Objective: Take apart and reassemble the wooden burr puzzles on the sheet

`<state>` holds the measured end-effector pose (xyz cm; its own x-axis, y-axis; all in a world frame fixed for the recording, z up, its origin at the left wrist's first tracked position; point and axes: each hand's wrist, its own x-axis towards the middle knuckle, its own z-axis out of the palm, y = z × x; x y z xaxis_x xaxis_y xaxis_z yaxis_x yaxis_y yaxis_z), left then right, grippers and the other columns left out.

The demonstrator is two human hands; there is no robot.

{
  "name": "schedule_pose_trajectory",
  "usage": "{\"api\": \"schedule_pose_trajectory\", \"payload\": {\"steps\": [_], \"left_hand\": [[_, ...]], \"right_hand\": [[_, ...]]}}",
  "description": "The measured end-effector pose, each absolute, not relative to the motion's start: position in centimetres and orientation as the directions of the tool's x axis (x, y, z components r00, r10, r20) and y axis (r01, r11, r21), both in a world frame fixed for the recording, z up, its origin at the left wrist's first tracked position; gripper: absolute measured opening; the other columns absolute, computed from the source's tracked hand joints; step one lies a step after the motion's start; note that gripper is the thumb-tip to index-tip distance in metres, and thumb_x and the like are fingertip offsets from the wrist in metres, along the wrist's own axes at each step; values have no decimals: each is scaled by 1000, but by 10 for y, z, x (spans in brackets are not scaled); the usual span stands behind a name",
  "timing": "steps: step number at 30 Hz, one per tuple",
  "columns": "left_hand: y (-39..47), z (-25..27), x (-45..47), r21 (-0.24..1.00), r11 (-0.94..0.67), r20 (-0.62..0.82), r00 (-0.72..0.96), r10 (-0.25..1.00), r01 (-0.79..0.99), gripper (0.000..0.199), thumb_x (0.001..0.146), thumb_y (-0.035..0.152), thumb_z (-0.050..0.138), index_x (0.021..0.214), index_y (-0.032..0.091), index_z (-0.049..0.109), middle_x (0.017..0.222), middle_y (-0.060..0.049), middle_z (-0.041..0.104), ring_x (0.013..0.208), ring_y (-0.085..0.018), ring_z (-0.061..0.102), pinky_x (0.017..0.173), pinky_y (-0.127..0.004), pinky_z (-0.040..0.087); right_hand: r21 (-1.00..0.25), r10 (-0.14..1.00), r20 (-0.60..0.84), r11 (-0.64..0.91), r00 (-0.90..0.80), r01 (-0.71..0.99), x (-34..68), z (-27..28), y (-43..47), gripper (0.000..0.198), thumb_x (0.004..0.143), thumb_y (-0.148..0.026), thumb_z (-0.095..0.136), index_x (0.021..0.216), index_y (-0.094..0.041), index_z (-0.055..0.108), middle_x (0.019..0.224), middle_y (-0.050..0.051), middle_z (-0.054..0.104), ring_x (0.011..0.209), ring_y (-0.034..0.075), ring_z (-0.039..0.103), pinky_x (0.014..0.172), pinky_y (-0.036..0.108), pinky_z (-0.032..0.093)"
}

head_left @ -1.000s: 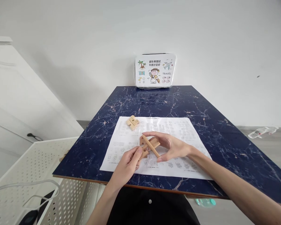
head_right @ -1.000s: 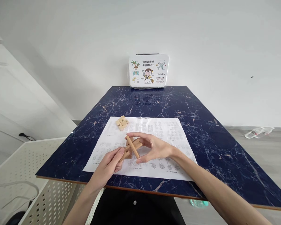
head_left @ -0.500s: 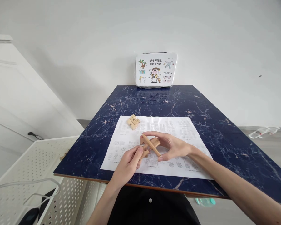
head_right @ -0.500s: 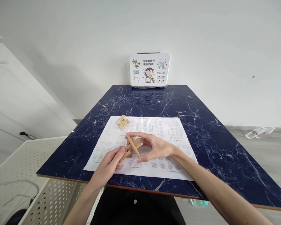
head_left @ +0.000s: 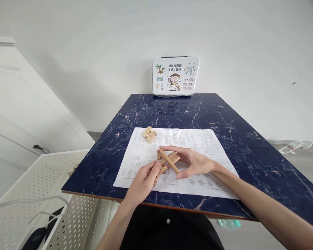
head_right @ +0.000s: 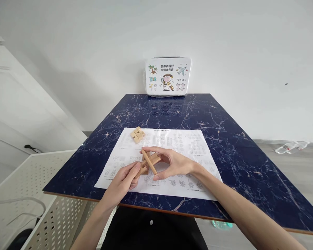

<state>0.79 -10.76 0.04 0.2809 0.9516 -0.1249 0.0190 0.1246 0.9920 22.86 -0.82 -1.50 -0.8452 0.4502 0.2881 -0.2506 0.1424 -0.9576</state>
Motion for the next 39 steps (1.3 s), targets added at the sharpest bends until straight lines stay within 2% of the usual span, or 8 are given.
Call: {"api": "schedule_pose_trajectory", "payload": {"steps": [6,9,15,19,25,30,35,39], "left_hand": [[-108,0,8,991,132,-125,289,949,-4,44,102,61,55,92,18,54,66,9,23,54,-8,16,51,-28,16],[-108,-1,8,990,131,-117,244,963,-44,43,102,60,56,89,19,53,64,9,24,53,-8,19,52,-27,19],[-107,0,10,980,62,-58,28,998,-187,40,102,57,58,91,19,53,67,5,46,51,-8,38,53,-25,34],[-107,3,12,979,27,-30,-16,999,-204,34,100,52,62,104,18,58,88,-2,61,61,-12,53,56,-26,42],[-105,0,11,983,-18,14,-24,1000,-181,34,101,49,63,110,16,62,107,-11,69,81,-19,65,68,-29,50],[-104,-3,10,989,-31,25,-42,999,-141,35,100,50,64,112,17,68,115,-12,72,98,-24,67,82,-33,53],[-104,-8,6,995,-36,27,-105,994,-90,38,98,52,68,117,19,73,119,-11,73,117,-27,65,102,-36,50],[-104,-9,6,996,-31,18,-155,988,-85,39,94,53,73,113,19,75,114,-10,75,116,-29,67,98,-36,53]], "right_hand": [[-964,449,267,146,-853,-224,229,-15,-8,99,77,-29,94,162,-29,42,132,12,73,129,32,66,119,62,41],[-962,493,267,190,-828,-196,230,-15,-8,101,78,-33,93,163,-33,38,150,13,61,132,32,63,116,60,46],[-842,631,350,536,-692,63,228,-19,-10,93,80,-48,89,160,-36,42,163,12,45,145,36,49,119,62,42],[-676,579,339,698,-741,237,224,-27,-14,105,77,-61,87,164,-33,36,168,14,38,154,40,36,123,65,34],[-518,524,385,804,-760,291,217,-31,-13,95,84,-67,78,161,-26,41,159,18,49,150,40,42,121,64,36],[-476,555,422,809,-717,346,212,-27,-16,74,88,-56,77,150,-25,51,144,17,60,133,40,56,111,63,46],[-639,721,406,663,-561,390,213,-21,-15,66,84,-51,81,139,-23,57,135,16,65,122,37,62,106,62,50],[-945,876,215,298,-431,135,221,-13,-10,55,91,-57,74,134,-25,60,137,14,65,123,32,64,111,59,50]]}}
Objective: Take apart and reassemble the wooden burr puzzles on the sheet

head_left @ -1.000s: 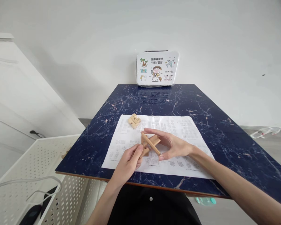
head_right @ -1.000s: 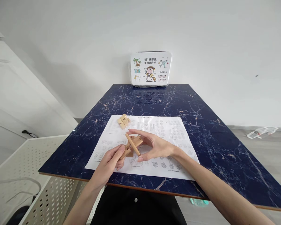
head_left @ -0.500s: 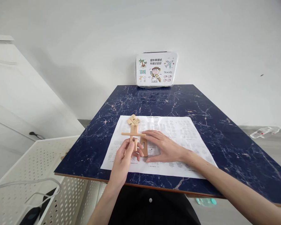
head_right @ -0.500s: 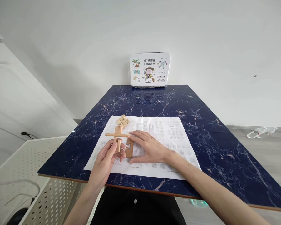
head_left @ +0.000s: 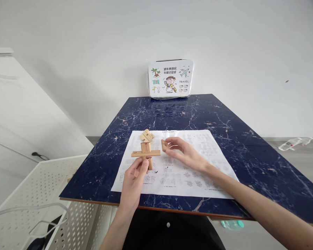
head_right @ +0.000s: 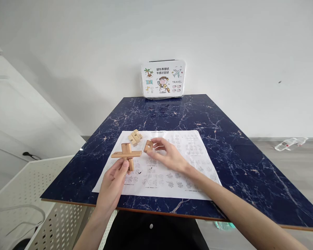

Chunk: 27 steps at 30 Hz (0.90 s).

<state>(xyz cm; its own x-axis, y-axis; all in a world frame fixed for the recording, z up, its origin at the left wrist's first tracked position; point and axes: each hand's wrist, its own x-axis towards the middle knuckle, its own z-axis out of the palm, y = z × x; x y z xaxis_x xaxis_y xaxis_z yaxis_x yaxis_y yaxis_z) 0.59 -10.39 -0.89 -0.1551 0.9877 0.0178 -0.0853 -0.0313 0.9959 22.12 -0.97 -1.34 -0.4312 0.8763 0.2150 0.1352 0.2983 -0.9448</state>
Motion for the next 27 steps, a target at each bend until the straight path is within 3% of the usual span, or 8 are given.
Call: {"api": "schedule_pose_trajectory", "payload": {"steps": [3,8,14,21,27], "left_hand": [[-104,-6,9,996,-42,28,-178,984,-76,37,91,50,77,112,19,76,116,-10,76,117,-28,68,99,-36,54],[-107,-3,13,998,-25,17,-169,986,-50,37,90,46,79,115,19,76,120,-11,76,117,-29,69,103,-39,54],[-108,-1,13,999,-13,20,-173,985,43,35,89,46,79,112,19,77,113,-11,78,108,-28,72,94,-36,57],[-109,0,14,993,-62,78,-160,984,97,26,90,42,78,103,19,77,96,-7,78,93,-23,73,87,-32,56],[-110,-1,14,987,-58,82,-158,984,148,26,90,42,78,102,19,77,98,-8,78,93,-24,74,86,-33,57]], "right_hand": [[-987,849,148,95,-506,-129,224,-11,-8,51,96,-56,70,137,-27,62,151,13,59,134,31,59,118,57,45],[-922,724,238,-41,-647,-384,221,-11,-12,57,97,-61,67,143,-28,60,161,13,51,148,33,48,120,58,43],[-946,623,263,15,-737,-324,221,-13,-16,67,93,-54,77,151,-31,54,166,11,44,149,33,45,118,59,45],[-964,659,244,85,-712,-253,222,-23,-10,79,83,-46,88,152,-30,52,158,13,52,143,34,53,118,61,43],[-964,684,267,176,-679,-202,224,-21,-12,82,80,-42,91,152,-28,53,157,14,54,143,35,54,123,64,38]]}}
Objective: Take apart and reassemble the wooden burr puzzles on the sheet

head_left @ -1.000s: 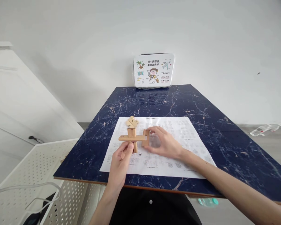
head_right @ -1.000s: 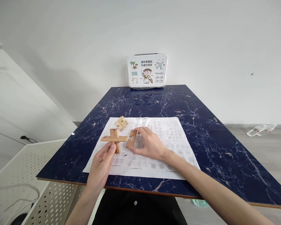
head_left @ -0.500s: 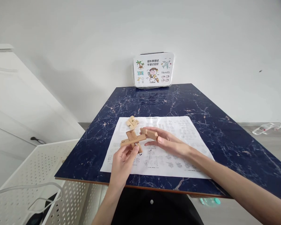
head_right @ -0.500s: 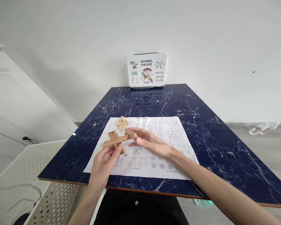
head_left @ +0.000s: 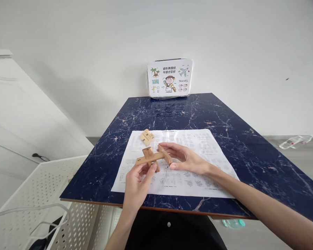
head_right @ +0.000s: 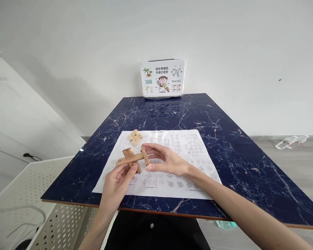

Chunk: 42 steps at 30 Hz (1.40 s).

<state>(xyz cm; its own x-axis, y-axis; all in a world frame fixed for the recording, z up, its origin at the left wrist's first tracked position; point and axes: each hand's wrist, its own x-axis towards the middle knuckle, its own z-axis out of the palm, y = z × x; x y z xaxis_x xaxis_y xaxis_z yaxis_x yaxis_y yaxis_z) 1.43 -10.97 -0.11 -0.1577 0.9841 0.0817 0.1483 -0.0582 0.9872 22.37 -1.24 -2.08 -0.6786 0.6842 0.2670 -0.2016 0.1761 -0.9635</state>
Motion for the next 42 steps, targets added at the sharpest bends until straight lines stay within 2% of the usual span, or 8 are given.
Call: {"api": "schedule_pose_trajectory", "payload": {"steps": [9,13,18,20,25,32,38,42], "left_hand": [[-110,-6,14,971,-107,143,-162,976,213,25,92,40,76,106,20,79,97,-7,78,92,-25,75,86,-34,60],[-110,-7,15,932,-145,174,-59,983,331,23,93,38,73,107,21,79,104,-8,78,94,-26,75,83,-34,60],[-110,-7,16,853,-183,191,34,981,489,29,104,38,54,106,21,77,110,-9,77,100,-27,73,88,-37,56],[-110,-6,17,852,-182,166,76,983,492,32,106,39,49,105,20,75,106,-9,78,97,-27,73,86,-37,56],[-110,0,16,928,-54,-16,186,982,369,38,109,46,42,102,17,66,77,-4,73,66,-20,67,68,-31,54],[-109,7,14,926,-84,3,215,977,367,43,108,46,45,80,18,62,70,-2,67,68,-18,65,74,-29,51],[-109,2,17,933,18,-86,173,981,361,40,105,49,47,100,16,70,55,1,66,54,-19,67,68,-31,54],[-108,3,18,941,49,-103,144,984,336,40,102,50,52,114,14,67,54,3,65,50,-20,66,59,-30,52]], "right_hand": [[-944,709,319,297,-629,-144,221,-18,-16,84,77,-39,94,150,-27,53,146,14,63,136,33,61,121,61,42],[-948,696,265,315,-667,-49,216,-15,-22,89,72,-41,96,149,-27,54,147,13,63,136,34,60,120,60,44],[-955,693,256,288,-674,-67,214,-15,-24,90,72,-42,96,150,-28,53,147,12,62,138,34,58,121,59,41],[-958,690,253,275,-678,-78,215,-15,-23,91,73,-41,96,151,-29,51,145,11,63,137,33,59,121,59,41],[-960,676,256,261,-691,-101,216,-17,-21,89,75,-39,95,152,-29,50,143,11,63,135,33,60,119,59,41],[-956,659,274,268,-700,-122,216,-17,-20,92,75,-40,95,153,-29,49,142,11,60,132,32,60,117,58,43],[-962,673,251,255,-696,-100,214,-15,-21,85,75,-40,95,148,-25,53,134,10,64,124,31,63,112,56,48],[-980,672,198,155,-713,-126,212,-12,-20,79,75,-40,94,142,-23,56,128,10,67,120,29,66,110,53,50]]}}
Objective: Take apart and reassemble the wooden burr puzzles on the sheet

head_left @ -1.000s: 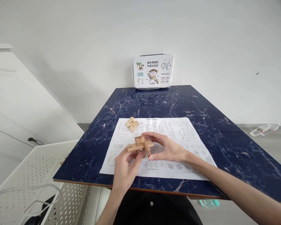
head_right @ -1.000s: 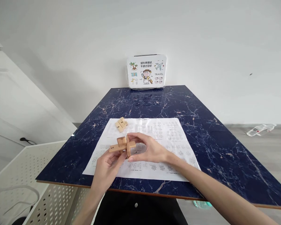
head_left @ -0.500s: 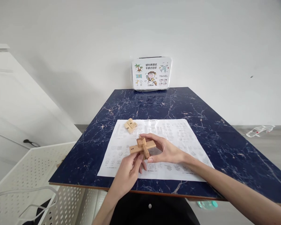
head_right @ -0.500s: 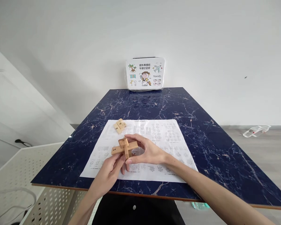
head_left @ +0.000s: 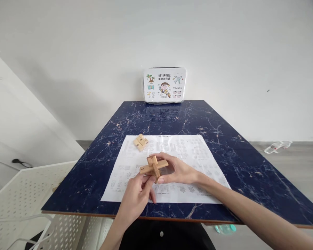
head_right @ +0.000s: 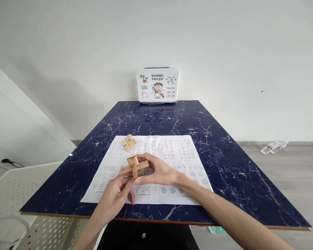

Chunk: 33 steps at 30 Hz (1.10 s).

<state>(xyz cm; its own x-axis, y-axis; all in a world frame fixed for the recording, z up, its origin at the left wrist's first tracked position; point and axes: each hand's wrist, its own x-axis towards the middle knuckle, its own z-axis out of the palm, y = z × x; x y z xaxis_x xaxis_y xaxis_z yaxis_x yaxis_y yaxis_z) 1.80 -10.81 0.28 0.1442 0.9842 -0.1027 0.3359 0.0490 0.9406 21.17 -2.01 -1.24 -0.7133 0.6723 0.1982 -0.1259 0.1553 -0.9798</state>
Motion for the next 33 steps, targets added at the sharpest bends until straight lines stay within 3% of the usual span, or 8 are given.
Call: {"api": "schedule_pose_trajectory", "payload": {"steps": [4,9,17,22,26,29,33], "left_hand": [[-108,5,18,955,57,-105,152,983,292,45,100,48,57,128,14,61,56,4,66,48,-20,66,57,-30,53],[-108,1,16,954,29,-84,174,981,297,43,100,46,57,131,16,62,58,3,68,45,-18,64,54,-28,51],[-110,5,18,947,19,-75,163,984,322,41,103,48,53,124,15,65,55,4,64,45,-17,62,51,-26,47],[-111,6,19,960,-14,-40,184,982,279,39,105,51,52,120,17,64,76,-1,71,56,-17,65,58,-28,52],[-113,7,18,949,-37,-47,258,965,313,39,107,52,47,104,18,66,92,-5,76,60,-14,63,60,-26,49],[-114,8,17,943,-47,-52,286,957,329,41,108,52,47,95,18,66,94,-5,77,61,-12,61,61,-25,47],[-114,8,19,937,-41,-67,295,953,347,40,108,52,47,94,18,65,94,-5,78,61,-13,60,59,-25,46]], "right_hand": [[-985,655,130,-2,-744,-174,209,-10,-21,72,77,-39,93,137,-21,58,119,9,71,115,28,69,105,51,54],[-987,655,100,-31,-749,-160,211,-10,-21,74,74,-39,95,135,-21,57,116,8,73,113,28,70,104,51,54],[-986,653,124,-4,-747,-167,211,-19,-20,80,75,-38,95,141,-22,54,120,9,73,113,28,70,103,49,55],[-977,652,123,-55,-749,-208,212,-15,-19,77,75,-42,94,139,-22,57,119,10,75,108,28,73,99,50,58],[-968,685,156,-36,-712,-247,216,-13,-17,74,79,-49,90,139,-20,59,127,14,73,112,31,72,97,52,57],[-961,704,187,-13,-685,-276,218,-13,-15,75,79,-50,90,140,-20,59,133,16,70,117,32,70,100,52,55],[-968,668,166,-30,-726,-249,217,-11,-17,78,78,-49,91,142,-20,56,126,15,72,107,30,72,94,50,58]]}}
